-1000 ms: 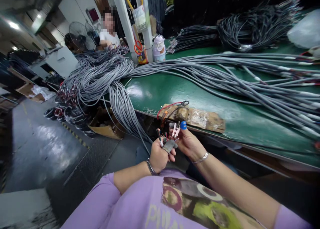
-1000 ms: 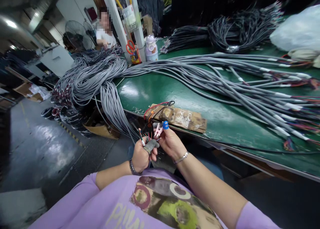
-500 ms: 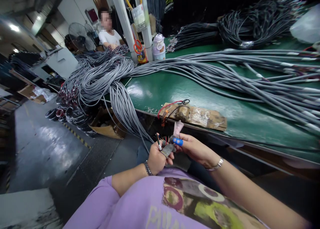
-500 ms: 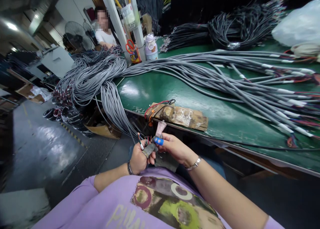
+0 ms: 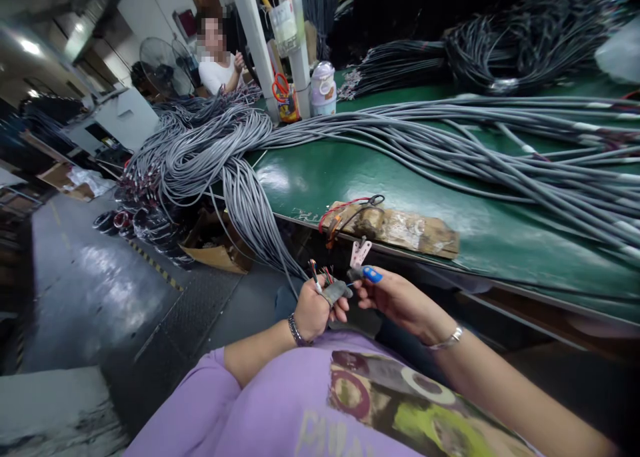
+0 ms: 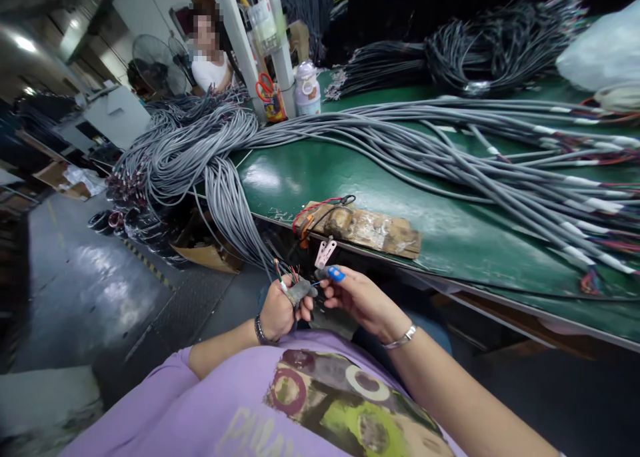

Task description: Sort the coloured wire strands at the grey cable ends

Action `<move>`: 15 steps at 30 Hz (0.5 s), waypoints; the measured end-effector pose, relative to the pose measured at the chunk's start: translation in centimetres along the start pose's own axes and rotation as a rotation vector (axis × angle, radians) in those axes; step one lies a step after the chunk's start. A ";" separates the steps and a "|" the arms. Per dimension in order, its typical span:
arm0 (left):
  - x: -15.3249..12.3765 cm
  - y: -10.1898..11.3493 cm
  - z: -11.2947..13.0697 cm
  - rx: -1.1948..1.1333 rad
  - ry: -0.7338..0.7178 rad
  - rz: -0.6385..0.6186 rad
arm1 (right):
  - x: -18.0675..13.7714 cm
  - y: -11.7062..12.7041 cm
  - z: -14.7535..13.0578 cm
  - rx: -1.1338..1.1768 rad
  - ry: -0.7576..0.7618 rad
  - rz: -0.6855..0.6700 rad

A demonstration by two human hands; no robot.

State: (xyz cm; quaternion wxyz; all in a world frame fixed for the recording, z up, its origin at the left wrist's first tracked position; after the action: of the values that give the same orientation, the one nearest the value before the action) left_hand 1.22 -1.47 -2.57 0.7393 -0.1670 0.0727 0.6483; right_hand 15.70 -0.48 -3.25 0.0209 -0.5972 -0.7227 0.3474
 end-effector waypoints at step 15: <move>-0.3 -0.5 -0.5 0.064 0.035 -0.157 | 0.2 -0.8 -0.3 -0.046 0.139 0.144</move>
State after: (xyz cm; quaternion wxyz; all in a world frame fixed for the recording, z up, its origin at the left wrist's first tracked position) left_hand 1.71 -1.95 -2.87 0.7912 -0.1598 0.0928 0.5829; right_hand 15.11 -0.19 -2.74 0.0323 -0.6704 -0.6827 0.2889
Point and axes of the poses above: each hand's wrist, its own x-axis towards the middle knuckle, its own y-axis out of the back of the hand, z = x × y, the point moved 4 cm from there along x, towards the middle knuckle, and after that the axes turned 4 degrees about z, right-handed, at the moved point
